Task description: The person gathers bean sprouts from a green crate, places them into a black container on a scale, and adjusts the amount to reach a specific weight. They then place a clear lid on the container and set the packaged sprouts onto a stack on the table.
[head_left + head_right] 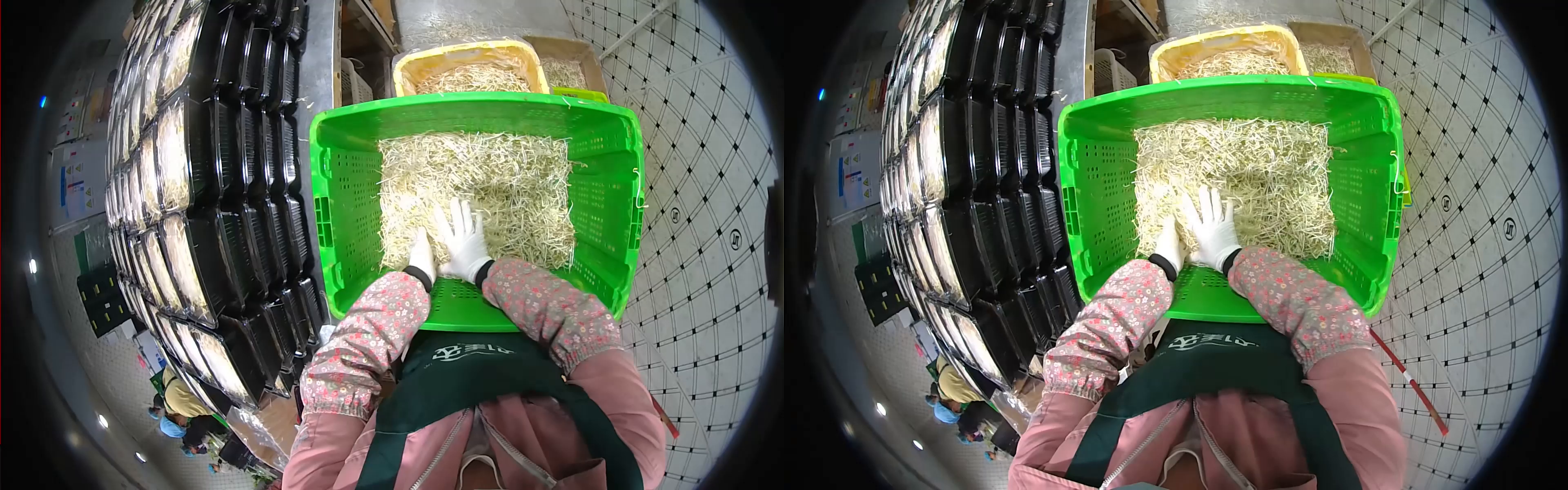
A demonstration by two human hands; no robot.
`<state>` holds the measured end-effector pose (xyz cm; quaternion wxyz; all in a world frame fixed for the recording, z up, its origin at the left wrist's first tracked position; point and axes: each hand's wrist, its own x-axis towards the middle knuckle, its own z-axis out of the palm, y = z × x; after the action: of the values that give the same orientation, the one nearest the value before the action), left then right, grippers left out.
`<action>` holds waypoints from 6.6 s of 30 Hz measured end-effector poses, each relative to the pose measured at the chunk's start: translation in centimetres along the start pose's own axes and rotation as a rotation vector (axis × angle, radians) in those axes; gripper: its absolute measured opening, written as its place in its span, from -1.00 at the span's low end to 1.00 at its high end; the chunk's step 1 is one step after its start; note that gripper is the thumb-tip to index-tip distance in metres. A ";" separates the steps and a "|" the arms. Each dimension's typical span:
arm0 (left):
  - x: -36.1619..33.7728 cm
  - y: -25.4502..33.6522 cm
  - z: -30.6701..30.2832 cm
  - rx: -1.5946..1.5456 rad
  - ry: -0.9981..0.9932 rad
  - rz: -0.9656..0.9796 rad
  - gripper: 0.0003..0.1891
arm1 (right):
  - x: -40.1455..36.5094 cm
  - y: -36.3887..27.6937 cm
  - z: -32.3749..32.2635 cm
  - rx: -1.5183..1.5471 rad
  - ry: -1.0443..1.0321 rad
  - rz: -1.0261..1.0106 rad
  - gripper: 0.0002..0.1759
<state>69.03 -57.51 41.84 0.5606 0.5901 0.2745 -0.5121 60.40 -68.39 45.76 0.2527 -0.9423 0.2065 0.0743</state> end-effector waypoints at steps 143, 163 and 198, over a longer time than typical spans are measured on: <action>-53.5 -35.4 -54.8 -0.133 1.226 1.187 0.10 | -33.5 -68.1 8.1 0.648 -1.009 -1.309 -0.86; -50.2 -36.8 -55.8 0.731 1.487 0.798 -0.13 | -37.3 -62.8 23.3 -0.012 -0.377 -1.956 -0.53; -54.5 -35.6 -55.8 0.598 1.366 0.851 -0.05 | -28.3 -57.7 22.7 -0.185 -0.186 -1.685 -0.37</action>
<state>35.92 16.55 69.54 0.2377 0.9448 0.1605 0.1583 58.66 -1.50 58.83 0.1613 -0.7882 -0.5922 -0.0449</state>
